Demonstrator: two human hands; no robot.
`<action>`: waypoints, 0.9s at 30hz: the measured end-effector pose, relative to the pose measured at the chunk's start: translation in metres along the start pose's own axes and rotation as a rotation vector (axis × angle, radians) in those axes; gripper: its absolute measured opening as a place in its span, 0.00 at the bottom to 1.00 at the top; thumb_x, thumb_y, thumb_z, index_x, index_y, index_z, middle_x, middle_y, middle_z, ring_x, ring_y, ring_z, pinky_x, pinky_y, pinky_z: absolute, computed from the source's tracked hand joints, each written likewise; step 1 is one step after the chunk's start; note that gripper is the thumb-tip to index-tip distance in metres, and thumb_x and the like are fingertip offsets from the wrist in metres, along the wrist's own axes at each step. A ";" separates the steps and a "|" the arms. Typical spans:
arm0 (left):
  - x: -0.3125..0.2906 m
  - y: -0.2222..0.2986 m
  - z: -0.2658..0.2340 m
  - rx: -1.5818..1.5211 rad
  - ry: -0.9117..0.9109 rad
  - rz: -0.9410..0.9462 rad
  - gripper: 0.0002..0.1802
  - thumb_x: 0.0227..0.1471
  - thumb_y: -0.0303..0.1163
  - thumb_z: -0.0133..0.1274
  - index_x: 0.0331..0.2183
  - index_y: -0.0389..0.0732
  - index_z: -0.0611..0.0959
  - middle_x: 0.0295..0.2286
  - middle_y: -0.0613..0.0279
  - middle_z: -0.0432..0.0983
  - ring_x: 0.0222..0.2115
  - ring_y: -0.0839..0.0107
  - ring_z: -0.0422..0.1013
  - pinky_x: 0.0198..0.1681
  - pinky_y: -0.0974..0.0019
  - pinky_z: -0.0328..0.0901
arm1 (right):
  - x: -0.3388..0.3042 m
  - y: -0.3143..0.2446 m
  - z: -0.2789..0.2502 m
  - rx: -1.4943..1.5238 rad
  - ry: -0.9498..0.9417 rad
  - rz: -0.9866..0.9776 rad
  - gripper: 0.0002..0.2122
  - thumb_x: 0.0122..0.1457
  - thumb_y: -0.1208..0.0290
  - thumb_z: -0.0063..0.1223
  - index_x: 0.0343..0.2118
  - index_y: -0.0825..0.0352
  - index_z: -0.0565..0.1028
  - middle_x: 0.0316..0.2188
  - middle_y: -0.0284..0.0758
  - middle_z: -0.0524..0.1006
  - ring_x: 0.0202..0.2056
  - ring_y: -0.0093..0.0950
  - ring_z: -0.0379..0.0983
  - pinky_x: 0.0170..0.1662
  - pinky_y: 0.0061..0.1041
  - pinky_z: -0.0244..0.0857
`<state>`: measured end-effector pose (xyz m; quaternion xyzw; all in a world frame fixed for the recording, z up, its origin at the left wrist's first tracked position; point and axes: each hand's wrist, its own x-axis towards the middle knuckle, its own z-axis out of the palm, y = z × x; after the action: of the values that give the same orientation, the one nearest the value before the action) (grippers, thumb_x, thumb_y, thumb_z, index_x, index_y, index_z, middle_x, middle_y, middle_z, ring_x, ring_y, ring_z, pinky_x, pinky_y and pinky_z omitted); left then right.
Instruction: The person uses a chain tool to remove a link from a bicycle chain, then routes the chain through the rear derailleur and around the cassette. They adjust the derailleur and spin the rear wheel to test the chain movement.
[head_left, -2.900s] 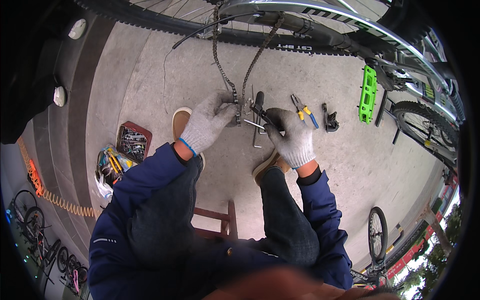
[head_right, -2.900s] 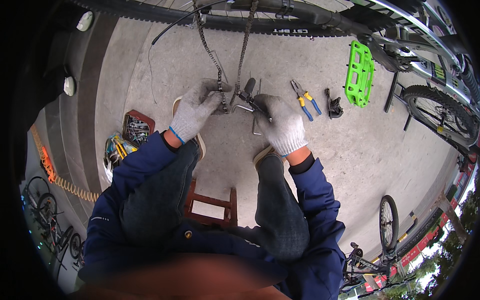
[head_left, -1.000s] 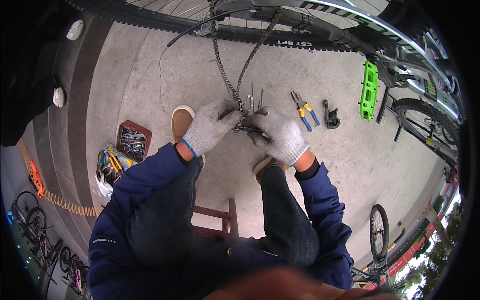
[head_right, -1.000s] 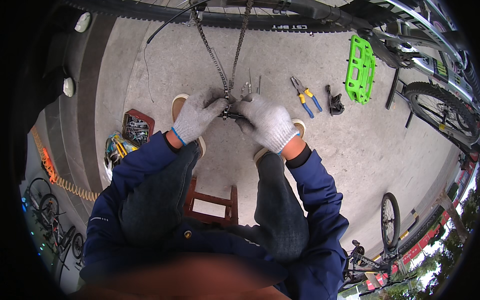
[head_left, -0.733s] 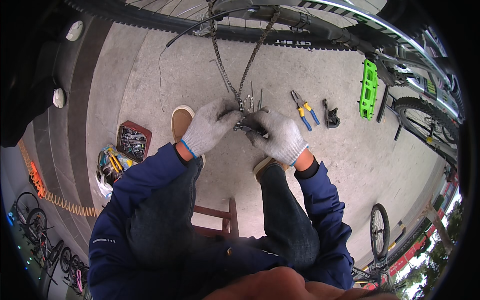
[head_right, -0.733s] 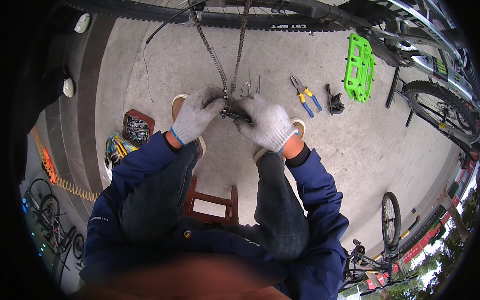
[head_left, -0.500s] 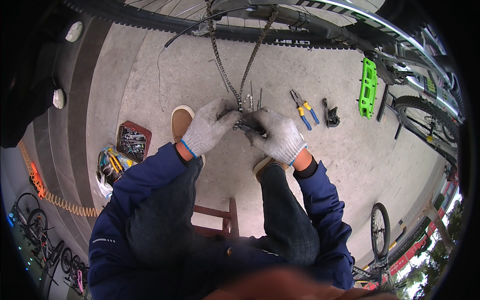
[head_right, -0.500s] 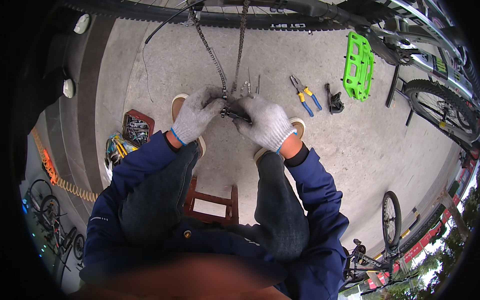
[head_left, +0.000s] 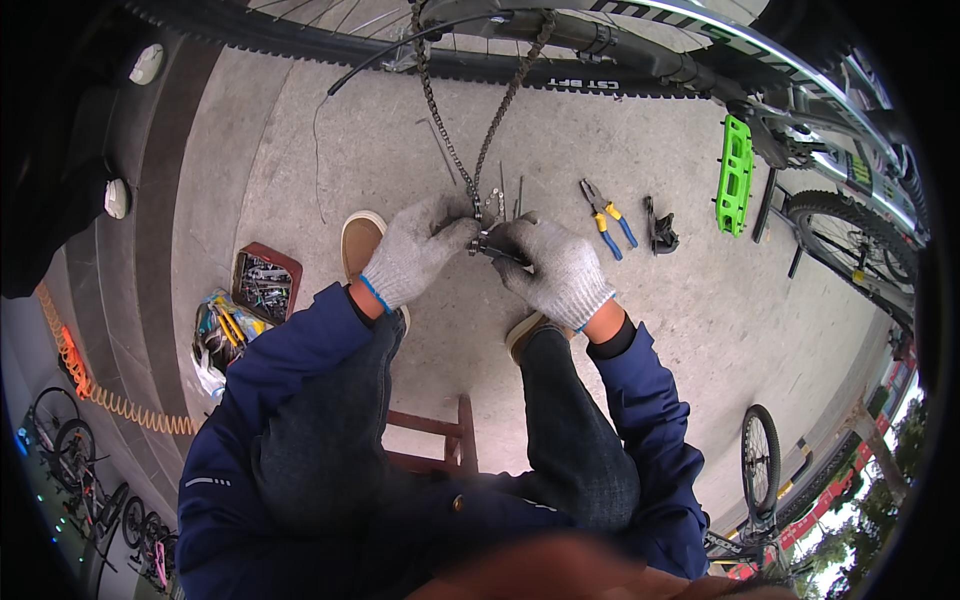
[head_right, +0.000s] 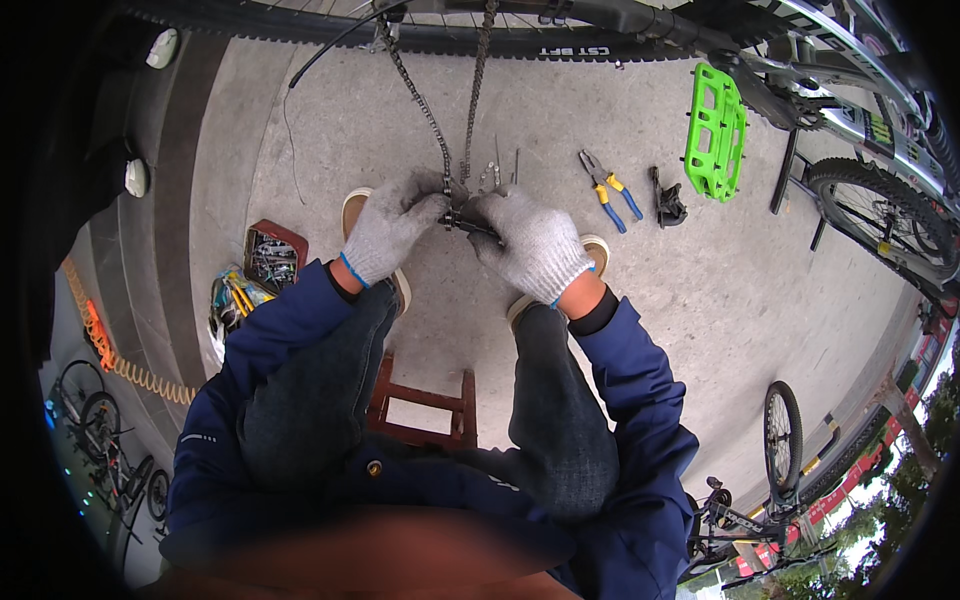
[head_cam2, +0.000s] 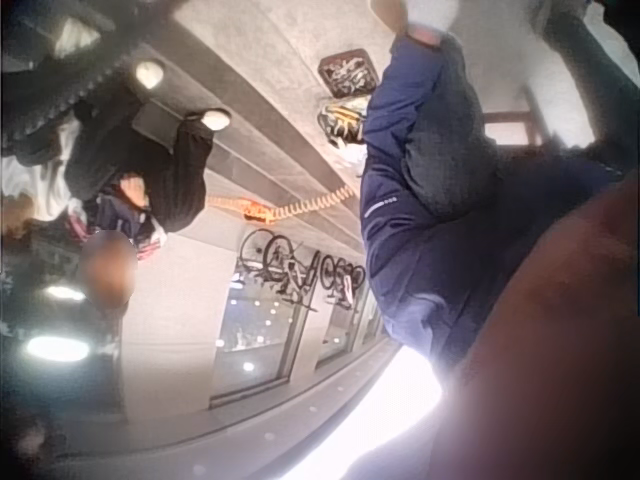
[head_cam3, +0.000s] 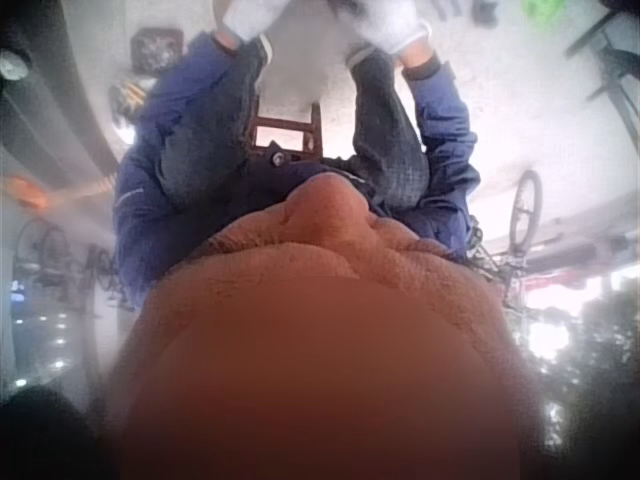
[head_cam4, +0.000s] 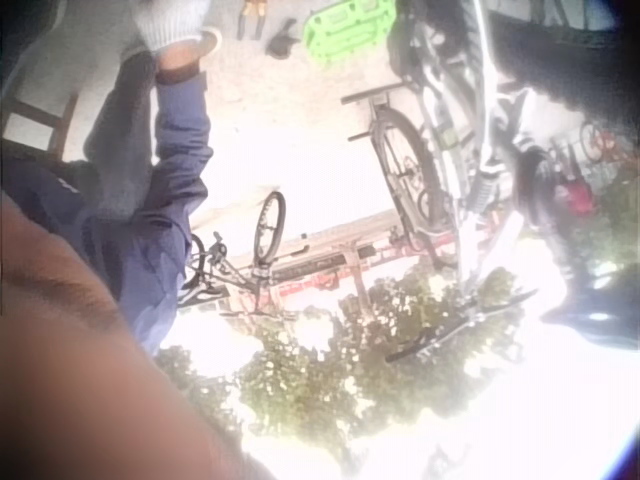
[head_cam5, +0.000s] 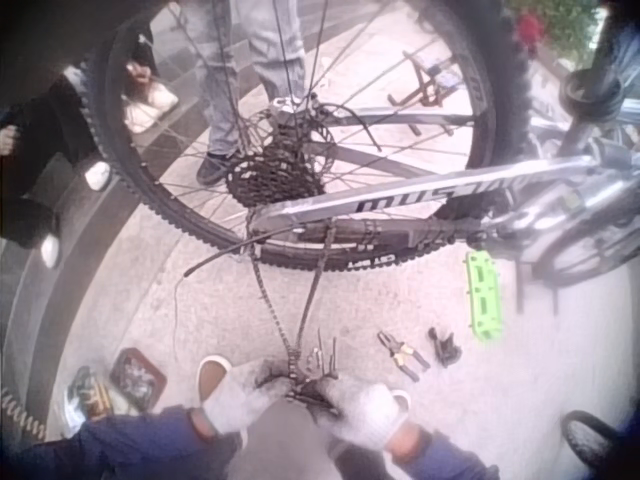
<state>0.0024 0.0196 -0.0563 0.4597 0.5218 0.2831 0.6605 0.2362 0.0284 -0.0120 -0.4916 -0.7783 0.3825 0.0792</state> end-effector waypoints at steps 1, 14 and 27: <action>0.000 -0.001 0.000 -0.006 -0.002 -0.043 0.17 0.68 0.33 0.57 0.52 0.31 0.82 0.43 0.55 0.84 0.44 0.70 0.78 0.51 0.65 0.72 | 0.000 0.000 -0.001 -0.013 -0.012 0.011 0.14 0.56 0.68 0.66 0.46 0.61 0.83 0.41 0.41 0.82 0.40 0.44 0.82 0.41 0.37 0.77; -0.004 0.003 0.002 0.033 -0.015 -0.025 0.15 0.67 0.31 0.57 0.50 0.31 0.82 0.41 0.56 0.84 0.43 0.71 0.77 0.52 0.64 0.72 | 0.000 0.000 0.002 -0.022 -0.054 -0.015 0.15 0.57 0.67 0.64 0.48 0.60 0.82 0.43 0.42 0.81 0.42 0.46 0.81 0.42 0.40 0.77; -0.003 -0.001 0.000 0.055 0.004 -0.064 0.16 0.67 0.31 0.56 0.50 0.30 0.82 0.41 0.54 0.84 0.43 0.68 0.78 0.52 0.63 0.71 | -0.002 -0.006 0.005 0.047 -0.033 0.025 0.16 0.57 0.70 0.64 0.49 0.60 0.82 0.41 0.42 0.81 0.41 0.45 0.81 0.43 0.40 0.77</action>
<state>0.0012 0.0172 -0.0561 0.4601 0.5451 0.2482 0.6554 0.2305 0.0228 -0.0113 -0.4929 -0.7643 0.4095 0.0732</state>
